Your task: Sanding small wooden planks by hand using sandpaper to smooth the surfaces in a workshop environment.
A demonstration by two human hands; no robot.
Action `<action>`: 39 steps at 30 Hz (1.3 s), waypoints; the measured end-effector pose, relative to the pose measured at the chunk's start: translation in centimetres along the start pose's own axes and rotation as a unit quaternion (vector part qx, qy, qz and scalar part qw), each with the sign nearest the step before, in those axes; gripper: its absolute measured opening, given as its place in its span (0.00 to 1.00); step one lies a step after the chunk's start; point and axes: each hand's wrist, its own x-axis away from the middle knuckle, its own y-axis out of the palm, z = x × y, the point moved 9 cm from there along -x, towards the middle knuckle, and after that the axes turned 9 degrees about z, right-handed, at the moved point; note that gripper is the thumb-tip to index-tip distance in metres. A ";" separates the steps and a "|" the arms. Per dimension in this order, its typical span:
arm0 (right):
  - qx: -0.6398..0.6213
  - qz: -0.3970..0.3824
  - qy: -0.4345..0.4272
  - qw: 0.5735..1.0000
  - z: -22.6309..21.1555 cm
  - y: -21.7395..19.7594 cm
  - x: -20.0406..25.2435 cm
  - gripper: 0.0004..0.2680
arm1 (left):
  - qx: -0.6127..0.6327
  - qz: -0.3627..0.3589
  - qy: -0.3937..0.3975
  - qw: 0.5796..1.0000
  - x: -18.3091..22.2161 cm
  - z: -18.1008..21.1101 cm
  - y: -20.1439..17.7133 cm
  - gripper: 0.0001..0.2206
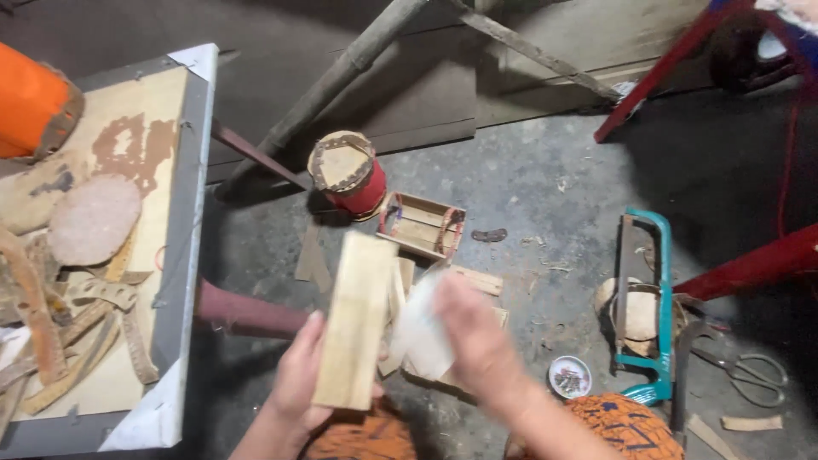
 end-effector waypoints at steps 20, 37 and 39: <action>0.197 0.127 0.009 0.972 4.8 -7.8 -7.1 0.19 | -0.072 -0.080 -0.199 0.974 -8.7 -7.4 3.2 0.35; 0.399 0.069 -0.274 0.872 4.0 5.6 -4.4 0.17 | -0.064 -0.010 -0.172 0.983 -11.6 -7.1 0.1 0.35; 0.309 0.018 -0.406 0.860 0.1 9.2 0.3 0.17 | 0.065 -0.025 -0.117 0.991 -13.5 -6.0 -0.9 0.22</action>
